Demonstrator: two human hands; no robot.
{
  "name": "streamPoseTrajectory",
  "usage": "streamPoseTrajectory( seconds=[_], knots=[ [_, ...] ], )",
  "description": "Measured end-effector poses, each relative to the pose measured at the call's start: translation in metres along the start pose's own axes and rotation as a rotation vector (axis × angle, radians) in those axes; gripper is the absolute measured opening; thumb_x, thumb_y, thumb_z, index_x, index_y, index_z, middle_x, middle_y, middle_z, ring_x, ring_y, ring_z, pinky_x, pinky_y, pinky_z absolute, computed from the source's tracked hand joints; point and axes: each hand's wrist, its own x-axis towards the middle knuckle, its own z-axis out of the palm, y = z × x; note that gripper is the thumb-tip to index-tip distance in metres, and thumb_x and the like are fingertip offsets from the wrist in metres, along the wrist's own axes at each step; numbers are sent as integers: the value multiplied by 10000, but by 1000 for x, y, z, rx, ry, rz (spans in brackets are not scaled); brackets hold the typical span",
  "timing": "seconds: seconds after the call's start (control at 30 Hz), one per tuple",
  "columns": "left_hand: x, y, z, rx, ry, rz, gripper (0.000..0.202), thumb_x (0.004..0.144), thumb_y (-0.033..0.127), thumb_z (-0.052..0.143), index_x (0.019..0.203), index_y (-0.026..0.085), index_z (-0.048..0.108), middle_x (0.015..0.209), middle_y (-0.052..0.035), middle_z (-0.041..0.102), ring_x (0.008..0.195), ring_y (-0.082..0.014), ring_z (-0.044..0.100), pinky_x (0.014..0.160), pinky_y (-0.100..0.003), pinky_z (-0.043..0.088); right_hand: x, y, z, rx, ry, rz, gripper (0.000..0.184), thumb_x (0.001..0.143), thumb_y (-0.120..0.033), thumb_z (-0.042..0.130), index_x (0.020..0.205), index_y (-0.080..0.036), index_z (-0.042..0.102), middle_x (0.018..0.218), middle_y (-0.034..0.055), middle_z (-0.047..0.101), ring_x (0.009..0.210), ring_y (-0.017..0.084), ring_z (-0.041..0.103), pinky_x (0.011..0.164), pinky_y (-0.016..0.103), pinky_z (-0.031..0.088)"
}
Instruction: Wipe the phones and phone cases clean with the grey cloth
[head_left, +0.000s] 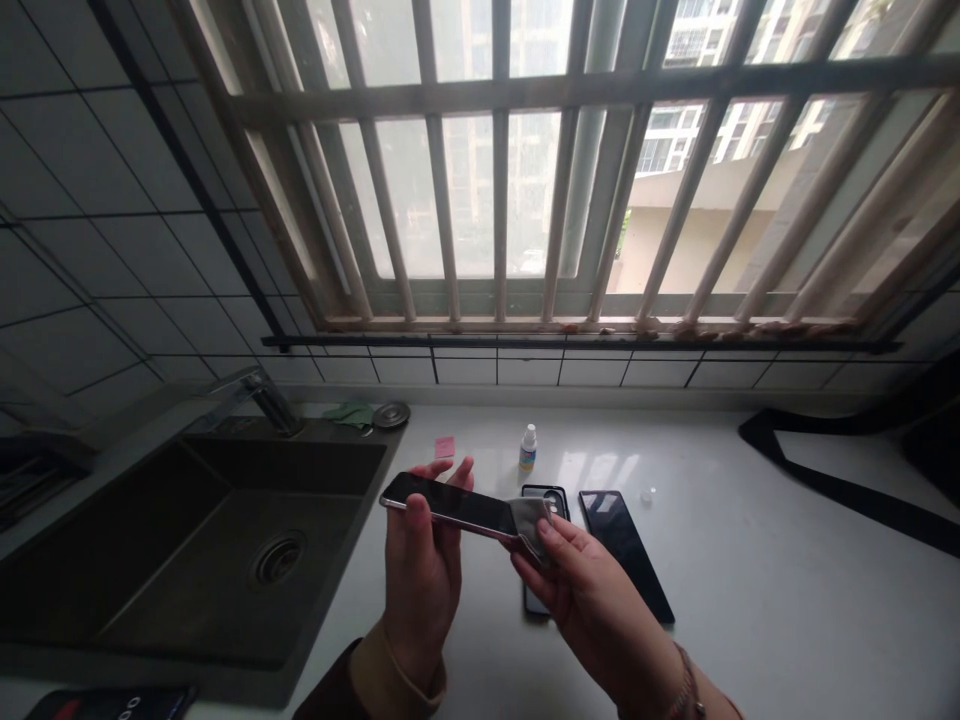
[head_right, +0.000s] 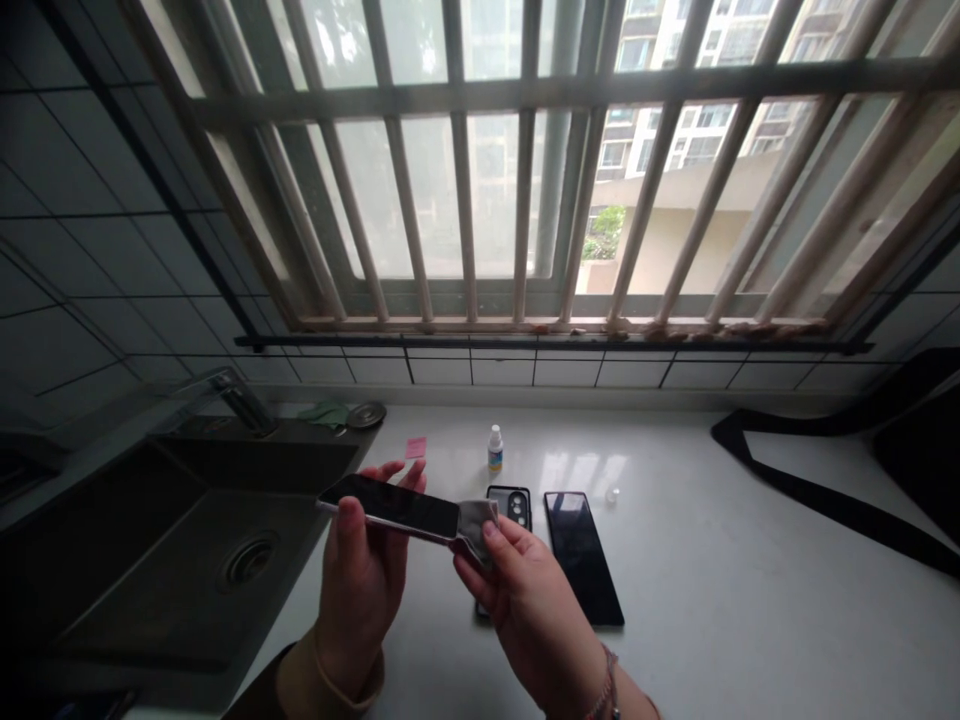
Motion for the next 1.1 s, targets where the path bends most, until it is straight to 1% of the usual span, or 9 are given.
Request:
streamPoseTrajectory(
  seconds=[0.37,0.5,0.6,0.67,0.73,0.83,0.93,1.03,1.1],
  knots=[
    [11,3,1,5,94,69,449,777,353,960,1098,274,656,1178,-4,747,1150,-251,776,1080,-376,594,-7,-1,-3,-193,-124,-83,451,928,-505,826,1269,-212,790,1285,147,789,1138,272,779,1000,436,626],
    [15,0,-4,-1,157,-29,352,839,398,908,1014,233,650,973,17,764,914,-217,820,965,-398,650,-11,-7,-10,-507,-99,-413,357,1043,-482,671,1277,-241,794,1251,137,803,1117,307,786,916,449,672],
    [19,-5,-6,-39,221,-189,317,885,397,866,1014,210,644,856,5,762,824,-239,822,850,-394,680,-13,-11,-9,-886,-155,-743,280,1092,-297,583,1287,-273,783,1256,107,804,1220,304,746,1070,494,613],
    [20,-8,-6,-61,251,-293,301,903,385,849,1023,202,642,823,-11,762,808,-255,822,776,-371,685,-13,-11,-7,-1110,-217,-930,324,1079,-183,553,1291,-291,772,1378,101,750,1373,306,652,1181,537,525],
    [19,-10,-6,-63,244,-371,289,917,390,836,1001,193,641,816,-29,764,804,-257,819,739,-353,682,-11,-7,-4,-1265,-207,-1035,346,1059,-129,547,1275,-281,770,1528,120,639,1442,306,587,1186,529,518],
    [14,-13,-6,-48,183,-425,346,881,432,868,928,186,630,809,-30,751,775,-235,800,720,-331,672,-7,1,-2,-1353,-145,-1010,319,1062,-131,534,1244,-250,767,1580,157,564,1347,279,653,1066,435,609],
    [9,-15,-4,4,112,-411,399,829,445,913,915,189,621,782,5,710,719,-177,749,677,-270,633,-5,3,-2,-1317,-142,-940,310,1085,-165,509,1263,-239,751,1412,146,680,1257,254,696,1045,393,609],
    [6,-16,-1,57,34,-353,401,883,445,869,1134,207,666,959,-28,757,828,-165,746,731,-245,610,-4,-1,-4,-1193,-84,-824,277,1097,-277,532,1223,-237,776,1255,124,738,1115,245,731,964,368,622],
    [5,-17,3,37,4,-296,455,943,461,804,1312,245,652,1157,-68,771,994,-194,755,843,-276,612,-2,-4,-6,-1046,-52,-664,290,1088,-381,569,1186,-232,799,1226,118,752,1082,252,731,941,372,619]
  ],
)
